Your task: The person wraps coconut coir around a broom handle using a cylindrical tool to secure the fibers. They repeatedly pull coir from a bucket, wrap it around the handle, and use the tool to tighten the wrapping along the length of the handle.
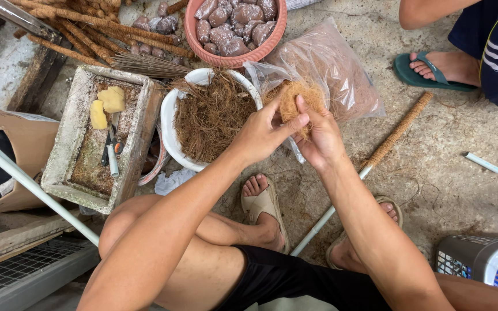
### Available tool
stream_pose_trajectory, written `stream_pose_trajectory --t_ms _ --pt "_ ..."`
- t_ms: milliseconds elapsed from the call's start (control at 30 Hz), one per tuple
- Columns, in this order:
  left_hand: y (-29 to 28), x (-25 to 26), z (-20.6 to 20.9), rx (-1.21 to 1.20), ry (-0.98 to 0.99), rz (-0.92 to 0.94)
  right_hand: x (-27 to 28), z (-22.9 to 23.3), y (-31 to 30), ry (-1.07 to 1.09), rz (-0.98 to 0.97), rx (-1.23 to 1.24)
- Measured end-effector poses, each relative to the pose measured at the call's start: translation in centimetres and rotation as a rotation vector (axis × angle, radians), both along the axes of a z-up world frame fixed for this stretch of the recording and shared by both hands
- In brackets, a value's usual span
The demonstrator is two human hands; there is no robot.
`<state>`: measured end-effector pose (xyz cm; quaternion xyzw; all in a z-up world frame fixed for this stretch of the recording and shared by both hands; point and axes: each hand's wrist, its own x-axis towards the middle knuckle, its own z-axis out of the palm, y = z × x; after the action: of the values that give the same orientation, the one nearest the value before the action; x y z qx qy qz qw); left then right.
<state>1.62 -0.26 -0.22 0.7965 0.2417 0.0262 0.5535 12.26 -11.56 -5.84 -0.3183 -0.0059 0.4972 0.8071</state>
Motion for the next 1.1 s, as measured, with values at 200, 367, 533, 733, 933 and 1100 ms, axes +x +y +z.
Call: stream_pose_trajectory --t_ms 200,367,533,733,933,1100 --pt "0.3 0.2 0.3 0.001 0.031 0.14 -0.4 -0.2 -0.1 -0.125 0.007 0.002" --pt "0.8 0.2 0.0 0.061 -0.039 0.078 -0.2 0.3 -0.4 -0.153 0.017 0.08" --pt "0.9 0.2 -0.4 0.17 -0.053 0.048 0.2 0.5 -1.2 -0.236 0.039 0.015" --pt "1.5 1.4 -1.6 -0.359 -0.141 -0.051 1.2 1.1 -1.8 -0.313 0.088 -0.021" --pt "-1.4 4.4 -4.5 -0.42 -0.062 0.061 3.9 1.0 -2.7 -0.464 0.027 -0.176" --pt "-6.2 6.2 -8.8 -0.271 -0.131 0.317 4.4 -0.2 -3.9 -1.05 -0.021 -0.618"
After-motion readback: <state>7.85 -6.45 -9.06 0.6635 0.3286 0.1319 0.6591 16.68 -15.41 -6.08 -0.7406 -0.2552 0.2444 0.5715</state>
